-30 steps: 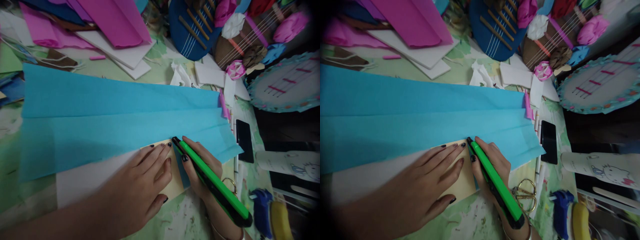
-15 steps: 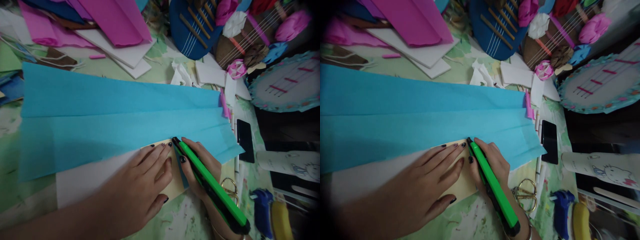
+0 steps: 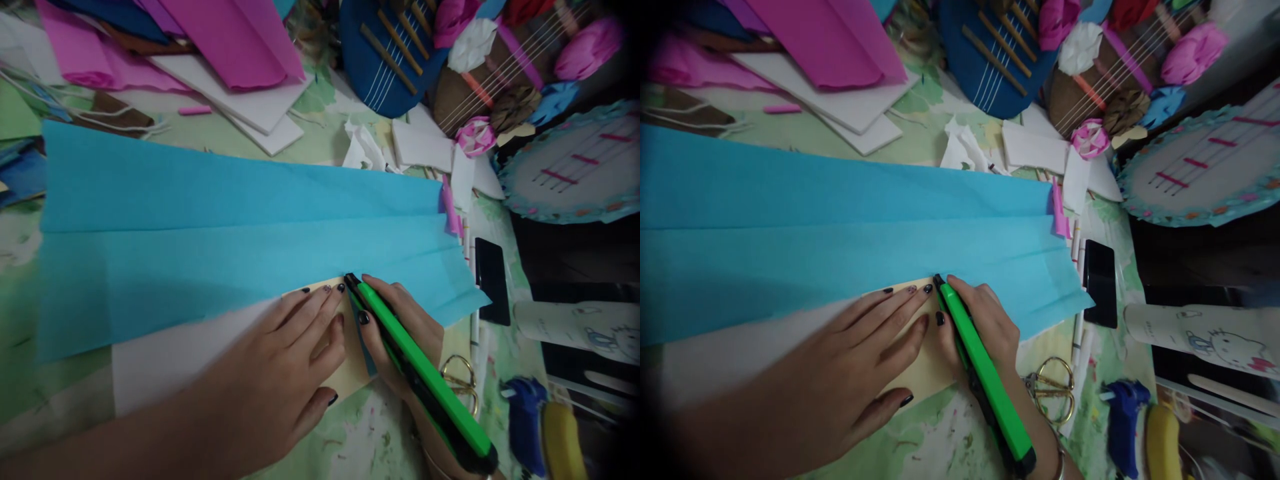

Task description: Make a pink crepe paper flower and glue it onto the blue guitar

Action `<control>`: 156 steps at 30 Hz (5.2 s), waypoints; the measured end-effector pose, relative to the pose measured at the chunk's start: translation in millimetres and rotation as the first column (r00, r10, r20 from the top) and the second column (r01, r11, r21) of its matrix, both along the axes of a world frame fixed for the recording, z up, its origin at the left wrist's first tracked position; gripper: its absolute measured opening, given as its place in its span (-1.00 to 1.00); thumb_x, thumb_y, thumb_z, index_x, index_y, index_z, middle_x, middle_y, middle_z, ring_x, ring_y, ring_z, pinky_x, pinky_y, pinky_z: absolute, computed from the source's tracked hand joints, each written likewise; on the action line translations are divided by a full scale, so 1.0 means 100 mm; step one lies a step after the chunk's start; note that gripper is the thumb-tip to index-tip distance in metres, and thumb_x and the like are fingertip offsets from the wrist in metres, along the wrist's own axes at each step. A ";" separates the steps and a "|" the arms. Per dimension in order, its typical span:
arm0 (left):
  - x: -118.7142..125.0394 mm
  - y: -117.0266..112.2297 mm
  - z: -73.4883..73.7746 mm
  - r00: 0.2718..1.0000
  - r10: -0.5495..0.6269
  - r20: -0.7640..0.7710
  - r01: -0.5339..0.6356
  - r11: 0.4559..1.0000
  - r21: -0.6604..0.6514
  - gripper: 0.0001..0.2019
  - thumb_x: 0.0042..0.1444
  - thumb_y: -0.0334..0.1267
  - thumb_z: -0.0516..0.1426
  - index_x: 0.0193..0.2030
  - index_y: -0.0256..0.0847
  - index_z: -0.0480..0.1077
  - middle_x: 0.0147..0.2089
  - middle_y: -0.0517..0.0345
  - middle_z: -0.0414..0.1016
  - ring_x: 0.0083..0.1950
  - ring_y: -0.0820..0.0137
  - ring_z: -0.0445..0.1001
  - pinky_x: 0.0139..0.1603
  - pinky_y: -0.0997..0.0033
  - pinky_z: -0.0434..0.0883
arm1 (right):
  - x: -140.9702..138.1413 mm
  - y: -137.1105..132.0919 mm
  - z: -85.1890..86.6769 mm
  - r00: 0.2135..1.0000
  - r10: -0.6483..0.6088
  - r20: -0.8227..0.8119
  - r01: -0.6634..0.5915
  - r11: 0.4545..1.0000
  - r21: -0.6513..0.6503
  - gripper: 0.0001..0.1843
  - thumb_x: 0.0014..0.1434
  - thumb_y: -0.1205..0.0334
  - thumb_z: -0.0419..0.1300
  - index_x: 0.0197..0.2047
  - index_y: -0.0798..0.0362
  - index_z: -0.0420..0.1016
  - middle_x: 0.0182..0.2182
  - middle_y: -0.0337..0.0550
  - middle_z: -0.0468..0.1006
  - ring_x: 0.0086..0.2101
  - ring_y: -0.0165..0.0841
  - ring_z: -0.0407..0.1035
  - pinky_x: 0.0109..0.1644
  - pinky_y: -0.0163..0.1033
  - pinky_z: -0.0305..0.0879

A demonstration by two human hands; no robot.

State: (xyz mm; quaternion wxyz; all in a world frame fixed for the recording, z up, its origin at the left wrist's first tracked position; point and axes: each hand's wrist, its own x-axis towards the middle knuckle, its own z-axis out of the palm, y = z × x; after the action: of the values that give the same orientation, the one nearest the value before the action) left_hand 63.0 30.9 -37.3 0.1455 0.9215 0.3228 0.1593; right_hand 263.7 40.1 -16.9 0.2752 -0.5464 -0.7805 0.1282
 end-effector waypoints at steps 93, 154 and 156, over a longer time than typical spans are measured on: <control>0.00 -0.01 0.00 1.000 0.010 0.005 -0.010 1.000 0.009 -0.52 0.24 0.00 0.01 0.17 -0.30 0.28 0.37 -0.24 0.15 0.41 0.03 0.06 0.36 0.04 -0.03 | -0.02 -0.03 -0.02 0.999 -0.008 -0.033 0.011 0.997 0.070 -0.58 0.09 0.44 0.16 0.05 0.07 0.41 -0.37 -0.17 0.48 -0.42 -0.39 0.37 -0.34 -0.27 0.37; -0.02 0.01 0.04 0.998 -0.040 -0.058 0.040 0.999 0.000 -0.48 0.27 0.03 -0.04 0.19 -0.33 0.27 0.42 -0.27 0.03 0.43 0.02 -0.02 0.38 0.03 0.01 | -0.01 -0.08 -0.01 0.997 0.013 -0.077 -0.005 0.995 0.104 -0.66 0.11 0.40 0.11 -0.02 0.09 0.41 -0.44 -0.18 0.44 -0.48 -0.40 0.31 -0.40 -0.26 0.33; -0.01 0.01 0.03 0.997 -0.039 -0.063 0.039 0.999 -0.007 -0.47 0.26 0.03 -0.04 0.20 -0.33 0.26 0.42 -0.28 0.02 0.44 0.02 -0.02 0.38 0.02 0.01 | -0.01 -0.08 -0.01 0.997 0.014 -0.078 -0.006 0.994 0.110 -0.66 0.11 0.40 0.11 -0.02 0.08 0.41 -0.42 -0.17 0.46 -0.47 -0.40 0.32 -0.39 -0.26 0.34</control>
State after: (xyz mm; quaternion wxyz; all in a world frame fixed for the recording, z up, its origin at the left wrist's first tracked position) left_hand 61.7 32.4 -33.9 0.1411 0.9318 0.3097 0.1264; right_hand 262.3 32.5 -17.9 0.3348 -0.5211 -0.7776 0.1080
